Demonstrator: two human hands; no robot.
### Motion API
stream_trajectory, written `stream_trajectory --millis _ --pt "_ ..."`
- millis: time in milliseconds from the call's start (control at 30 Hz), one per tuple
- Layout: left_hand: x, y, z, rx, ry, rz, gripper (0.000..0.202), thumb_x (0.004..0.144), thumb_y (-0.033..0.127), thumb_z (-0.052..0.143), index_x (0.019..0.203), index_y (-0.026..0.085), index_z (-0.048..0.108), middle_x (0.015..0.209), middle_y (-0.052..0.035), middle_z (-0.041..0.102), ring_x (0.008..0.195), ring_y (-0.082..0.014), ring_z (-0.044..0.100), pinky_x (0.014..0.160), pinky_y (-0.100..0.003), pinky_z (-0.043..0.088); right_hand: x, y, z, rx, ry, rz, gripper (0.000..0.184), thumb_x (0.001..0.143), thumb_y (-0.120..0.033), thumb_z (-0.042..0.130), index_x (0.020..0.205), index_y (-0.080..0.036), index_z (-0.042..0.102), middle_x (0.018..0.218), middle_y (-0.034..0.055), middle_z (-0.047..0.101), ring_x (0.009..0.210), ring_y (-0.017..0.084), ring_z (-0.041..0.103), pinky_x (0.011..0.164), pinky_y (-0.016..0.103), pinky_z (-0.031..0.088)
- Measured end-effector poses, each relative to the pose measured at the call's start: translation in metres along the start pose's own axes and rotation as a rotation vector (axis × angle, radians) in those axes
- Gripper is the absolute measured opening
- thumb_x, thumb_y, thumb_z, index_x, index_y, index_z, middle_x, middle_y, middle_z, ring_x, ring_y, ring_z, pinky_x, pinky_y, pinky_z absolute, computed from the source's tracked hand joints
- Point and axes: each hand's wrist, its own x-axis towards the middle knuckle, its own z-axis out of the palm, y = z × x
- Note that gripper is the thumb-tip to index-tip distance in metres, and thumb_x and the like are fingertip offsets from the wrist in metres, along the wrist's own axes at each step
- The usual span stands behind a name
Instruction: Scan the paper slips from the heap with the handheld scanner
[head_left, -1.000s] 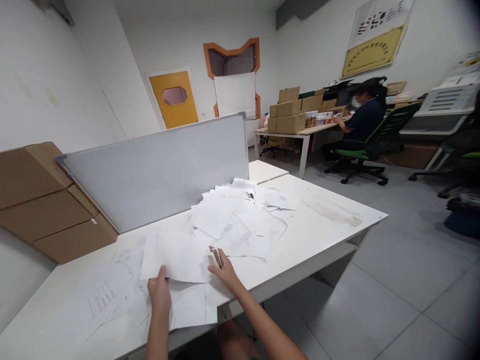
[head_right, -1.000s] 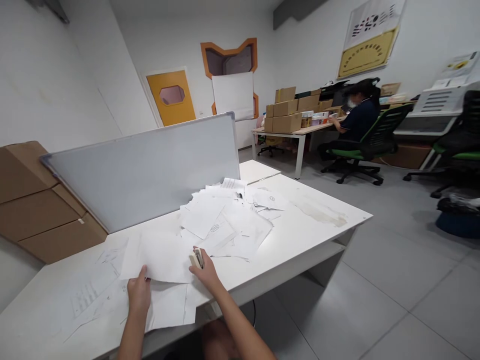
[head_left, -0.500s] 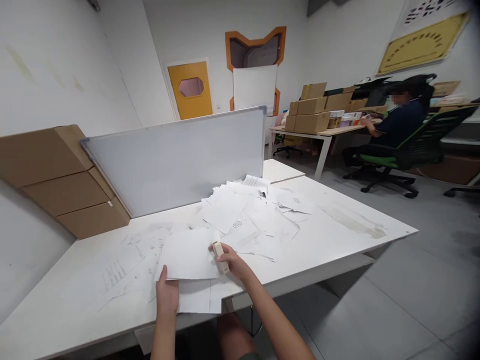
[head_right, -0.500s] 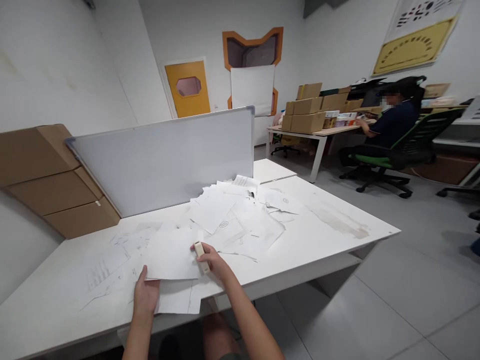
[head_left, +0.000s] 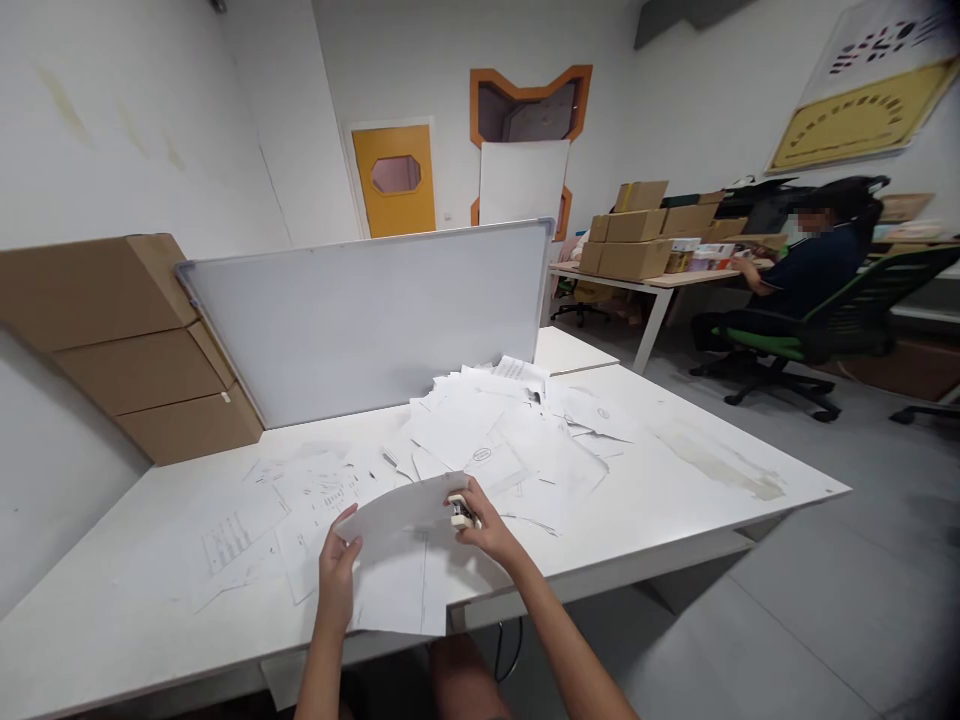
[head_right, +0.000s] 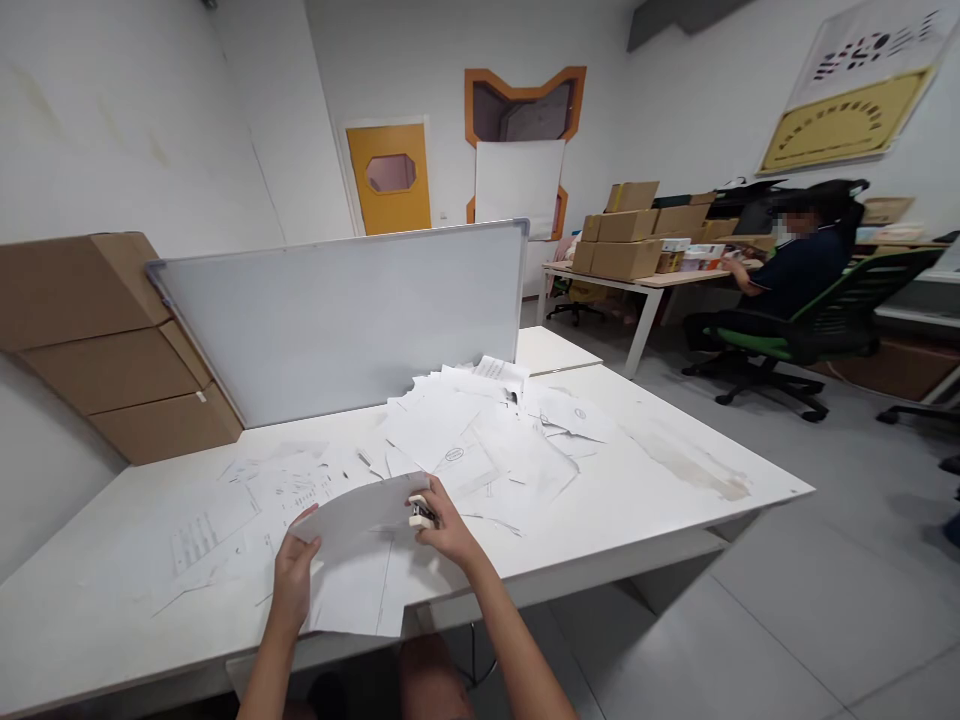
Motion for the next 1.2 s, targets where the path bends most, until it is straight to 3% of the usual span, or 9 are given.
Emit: stream_trajectory --millis 300,467,633,733,800,900,1000,1100,1200 --pt "0.008 -0.024 0.009 0.067 0.011 -0.026 0.061 0.061 0.052 0.078 0.107 0.015 0.064 0.11 -0.0117 0.066 0.106 -0.0294 0.059 0.093 -0.039 0.047 0.0 0.002 0.0 0.089 0.073 0.028 0.043 0.054 -0.018 0.052 0.095 -0.022 0.06 0.116 0.0047 0.042 0.1 0.023 0.046 0.078 0.03 0.037" --pt "0.012 -0.032 0.015 0.075 0.032 -0.023 0.064 0.057 0.055 0.08 0.104 0.013 0.065 0.107 -0.0138 0.067 0.103 -0.031 0.06 0.093 -0.043 0.047 -0.001 0.017 -0.003 0.086 0.146 0.059 0.039 0.053 -0.019 0.051 0.091 -0.021 0.061 0.099 0.0042 0.05 0.085 0.021 0.047 0.072 0.031 0.037" --pt "0.016 -0.027 0.021 0.093 0.058 -0.011 0.053 0.062 0.051 0.078 0.097 0.013 0.067 0.103 -0.013 0.068 0.103 -0.0301 0.06 0.098 -0.044 0.043 -0.009 0.021 -0.013 0.143 0.273 0.083 0.042 0.056 -0.02 0.051 0.097 -0.022 0.062 0.113 0.0082 0.056 0.099 0.027 0.049 0.078 0.035 0.04" --pt "0.023 -0.018 0.023 0.071 0.094 0.001 0.046 0.064 0.048 0.078 0.093 0.013 0.067 0.099 -0.012 0.068 0.101 -0.0287 0.06 0.101 -0.046 0.04 -0.017 0.014 -0.026 0.336 0.454 0.061 0.046 0.058 -0.019 0.052 0.103 -0.022 0.058 0.12 0.0087 0.057 0.106 0.027 0.05 0.084 0.037 0.042" --pt "0.029 -0.01 0.027 0.018 0.121 0.014 0.042 0.068 0.046 0.076 0.092 0.013 0.065 0.099 -0.0115 0.067 0.1 -0.0273 0.061 0.1 -0.044 0.042 -0.023 0.007 -0.032 0.434 0.487 0.07 0.04 0.062 -0.019 0.054 0.101 -0.021 0.056 0.117 0.0092 0.059 0.106 0.026 0.053 0.088 0.039 0.043" --pt "0.032 0.002 0.038 -0.1 0.166 0.036 0.04 0.074 0.04 0.071 0.103 0.016 0.06 0.111 -0.0113 0.065 0.107 -0.0238 0.059 0.099 -0.038 0.044 -0.032 -0.006 -0.026 0.492 0.367 0.166 0.031 0.073 -0.027 0.056 0.103 -0.018 0.056 0.103 0.0109 0.063 0.079 0.021 0.06 0.07 0.035 0.049" --pt "0.026 0.013 0.052 -0.191 0.196 0.024 0.04 0.079 0.035 0.066 0.113 0.017 0.056 0.117 -0.0118 0.062 0.111 -0.0225 0.058 0.097 -0.035 0.047 -0.041 -0.02 -0.001 0.591 0.078 0.302 0.031 0.082 -0.039 0.054 0.104 -0.016 0.055 0.085 0.0083 0.065 0.048 0.011 0.047 0.042 0.024 0.037" --pt "0.014 0.021 0.064 -0.233 0.191 -0.001 0.04 0.081 0.034 0.062 0.116 0.018 0.054 0.118 -0.0122 0.062 0.111 -0.0236 0.058 0.094 -0.037 0.049 -0.045 -0.033 0.03 0.64 -0.184 0.403 0.033 0.086 -0.048 0.054 0.098 -0.018 0.051 0.077 0.0056 0.066 0.04 0.008 0.041 0.035 0.02 0.028" --pt "0.001 0.022 0.073 -0.225 0.179 0.002 0.04 0.079 0.033 0.064 0.115 0.017 0.055 0.118 -0.0119 0.062 0.11 -0.0232 0.058 0.096 -0.036 0.047 -0.042 -0.041 0.051 0.614 -0.238 0.449 0.036 0.085 -0.053 0.056 0.092 -0.018 0.05 0.08 0.0058 0.068 0.041 0.008 0.044 0.035 0.019 0.031"
